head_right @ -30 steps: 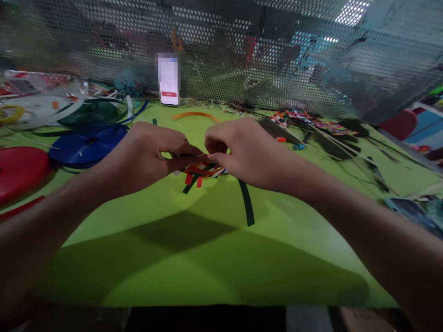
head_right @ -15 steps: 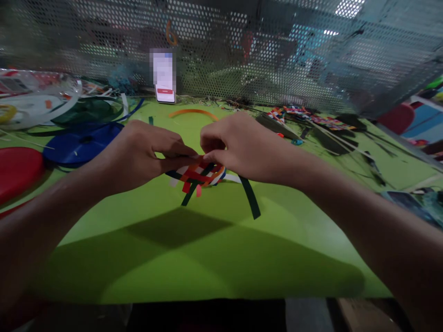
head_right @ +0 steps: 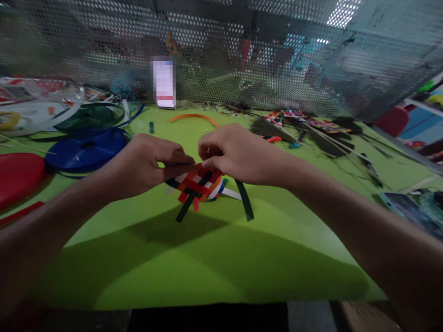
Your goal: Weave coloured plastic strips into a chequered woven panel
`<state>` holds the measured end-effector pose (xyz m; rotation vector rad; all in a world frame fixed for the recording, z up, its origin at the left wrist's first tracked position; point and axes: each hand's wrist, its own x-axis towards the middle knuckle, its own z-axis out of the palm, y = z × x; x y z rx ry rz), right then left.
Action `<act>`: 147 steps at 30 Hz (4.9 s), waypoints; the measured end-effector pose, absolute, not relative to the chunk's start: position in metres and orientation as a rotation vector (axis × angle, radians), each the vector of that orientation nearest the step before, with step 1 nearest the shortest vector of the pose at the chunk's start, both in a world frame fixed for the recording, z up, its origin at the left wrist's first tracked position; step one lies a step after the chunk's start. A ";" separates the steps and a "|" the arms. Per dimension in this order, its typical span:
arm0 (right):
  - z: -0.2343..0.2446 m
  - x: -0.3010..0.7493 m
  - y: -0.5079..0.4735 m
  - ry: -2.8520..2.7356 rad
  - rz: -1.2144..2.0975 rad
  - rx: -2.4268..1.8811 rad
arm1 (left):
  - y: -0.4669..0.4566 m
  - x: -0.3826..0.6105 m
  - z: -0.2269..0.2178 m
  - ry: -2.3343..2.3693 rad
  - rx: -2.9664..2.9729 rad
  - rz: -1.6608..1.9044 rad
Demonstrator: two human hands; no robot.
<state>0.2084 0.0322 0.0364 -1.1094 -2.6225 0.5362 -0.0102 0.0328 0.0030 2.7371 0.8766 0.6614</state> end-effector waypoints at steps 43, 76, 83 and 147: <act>0.037 0.272 0.036 -2.096 1.347 -1.003 | 0.043 -0.016 -0.015 0.905 2.183 0.485; -0.078 0.272 -0.015 -2.440 0.065 -0.881 | 0.022 0.000 -0.051 0.502 3.273 0.548; -0.073 0.265 -0.004 -2.437 0.201 -1.035 | 0.041 0.002 -0.055 0.565 2.980 0.599; -0.079 0.267 0.002 -2.328 0.274 -0.936 | 0.030 0.005 -0.067 0.544 3.129 0.730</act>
